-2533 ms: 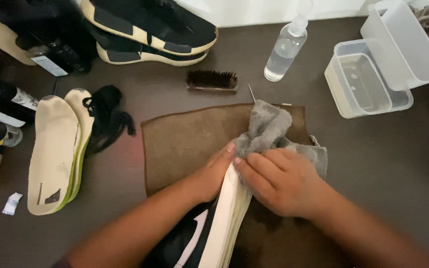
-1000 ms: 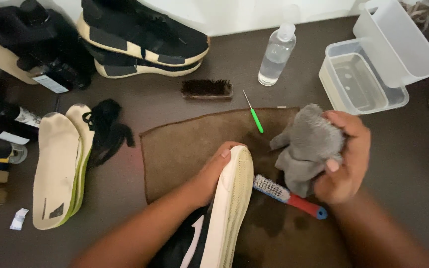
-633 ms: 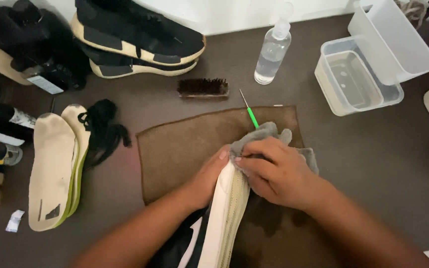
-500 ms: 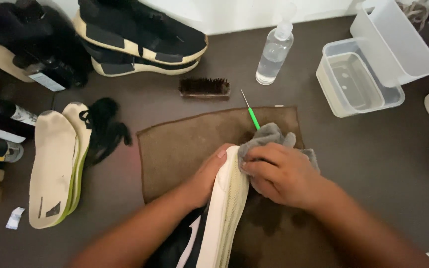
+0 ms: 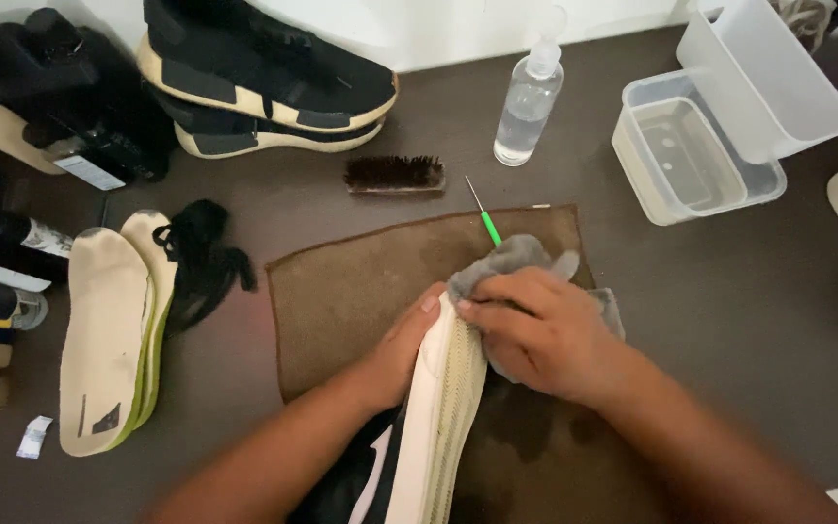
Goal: The person scrubs the sole of a white sneaker with a blue brush and wipes it with a gray cloth. They repeat the scrubbing and wiping on different sections of the sole, then briefly inspect the cleaned area before continuing.
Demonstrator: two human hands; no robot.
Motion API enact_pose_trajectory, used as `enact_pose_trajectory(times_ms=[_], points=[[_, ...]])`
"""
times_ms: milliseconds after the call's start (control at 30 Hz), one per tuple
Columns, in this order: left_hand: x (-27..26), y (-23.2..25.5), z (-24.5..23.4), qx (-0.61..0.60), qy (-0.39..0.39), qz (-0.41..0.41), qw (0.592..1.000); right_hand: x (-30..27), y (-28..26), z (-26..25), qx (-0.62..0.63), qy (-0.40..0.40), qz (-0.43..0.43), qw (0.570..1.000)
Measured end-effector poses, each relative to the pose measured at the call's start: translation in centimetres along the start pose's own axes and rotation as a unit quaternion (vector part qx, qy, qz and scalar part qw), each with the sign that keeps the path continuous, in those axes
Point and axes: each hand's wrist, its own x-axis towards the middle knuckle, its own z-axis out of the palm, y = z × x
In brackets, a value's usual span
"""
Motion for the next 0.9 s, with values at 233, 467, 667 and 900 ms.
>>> enact_pose_trajectory(times_ms=[233, 467, 667, 900], points=[[-0.1, -2.6, -1.2, -0.003, 0.032, 0.002, 0.999, -2.1, 1.8, -0.2, -0.007, -0.079, 0.020, 0.997], [-0.9, 0.5, 1.6, -0.033, 0.028, 0.017, 0.999, -2.1, 1.2, -0.4, 0.013, 0.060, 0.025, 0.998], [0.1, -1.6, -1.0, 0.016, 0.022, 0.030, 0.999, -1.5, 0.9, 1.0, -0.037, 0.004, -0.007, 0.999], [-0.7, -0.9, 0.4, -0.024, 0.037, 0.012, 0.999, -2.3, 2.1, 0.9, -0.043, -0.041, 0.019, 0.998]])
